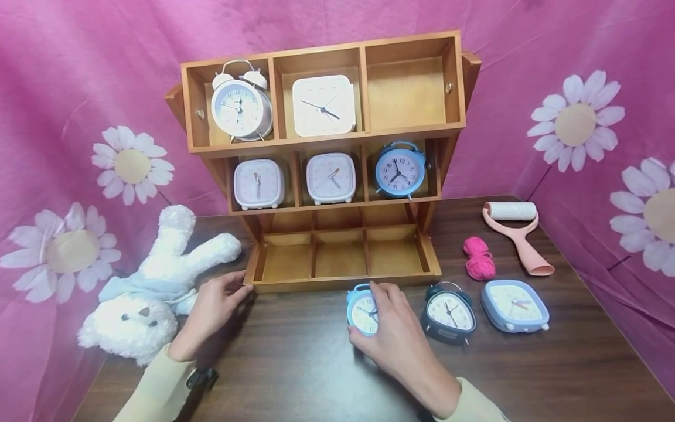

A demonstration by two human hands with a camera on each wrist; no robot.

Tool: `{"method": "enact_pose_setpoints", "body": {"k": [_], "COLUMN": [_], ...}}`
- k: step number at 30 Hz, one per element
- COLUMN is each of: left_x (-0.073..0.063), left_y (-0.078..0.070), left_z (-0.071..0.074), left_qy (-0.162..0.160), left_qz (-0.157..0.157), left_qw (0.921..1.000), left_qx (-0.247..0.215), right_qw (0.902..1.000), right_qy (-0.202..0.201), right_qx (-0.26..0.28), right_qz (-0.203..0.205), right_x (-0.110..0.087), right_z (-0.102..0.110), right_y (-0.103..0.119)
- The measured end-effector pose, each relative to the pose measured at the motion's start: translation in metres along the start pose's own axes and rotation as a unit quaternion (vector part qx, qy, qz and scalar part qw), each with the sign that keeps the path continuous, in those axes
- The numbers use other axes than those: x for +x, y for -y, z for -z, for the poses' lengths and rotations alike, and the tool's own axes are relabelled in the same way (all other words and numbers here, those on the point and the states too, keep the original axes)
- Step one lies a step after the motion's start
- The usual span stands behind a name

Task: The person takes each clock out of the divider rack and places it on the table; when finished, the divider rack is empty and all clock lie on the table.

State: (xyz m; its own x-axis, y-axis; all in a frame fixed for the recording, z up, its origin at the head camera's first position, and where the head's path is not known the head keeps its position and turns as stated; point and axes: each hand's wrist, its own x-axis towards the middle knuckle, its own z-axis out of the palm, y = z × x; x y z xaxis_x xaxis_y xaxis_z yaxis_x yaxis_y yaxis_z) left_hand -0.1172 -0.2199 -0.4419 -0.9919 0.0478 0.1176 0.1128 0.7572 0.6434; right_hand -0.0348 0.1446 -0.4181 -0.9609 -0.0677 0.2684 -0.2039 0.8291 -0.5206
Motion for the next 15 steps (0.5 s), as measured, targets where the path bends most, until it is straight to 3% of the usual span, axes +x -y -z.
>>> {"method": "enact_pose_setpoints", "body": {"k": [15], "left_x": [0.0], "left_y": [0.0], "left_z": [0.001], "left_qy": [0.006], "left_qz": [0.008], "left_qw": [0.9999], "left_qx": [0.001], "right_qw": [0.9998], "right_qy": [0.004], "right_qx": [-0.016], "right_qz": [-0.014], "right_x": [-0.006], "right_z": [-0.009], "right_y": [-0.02]}}
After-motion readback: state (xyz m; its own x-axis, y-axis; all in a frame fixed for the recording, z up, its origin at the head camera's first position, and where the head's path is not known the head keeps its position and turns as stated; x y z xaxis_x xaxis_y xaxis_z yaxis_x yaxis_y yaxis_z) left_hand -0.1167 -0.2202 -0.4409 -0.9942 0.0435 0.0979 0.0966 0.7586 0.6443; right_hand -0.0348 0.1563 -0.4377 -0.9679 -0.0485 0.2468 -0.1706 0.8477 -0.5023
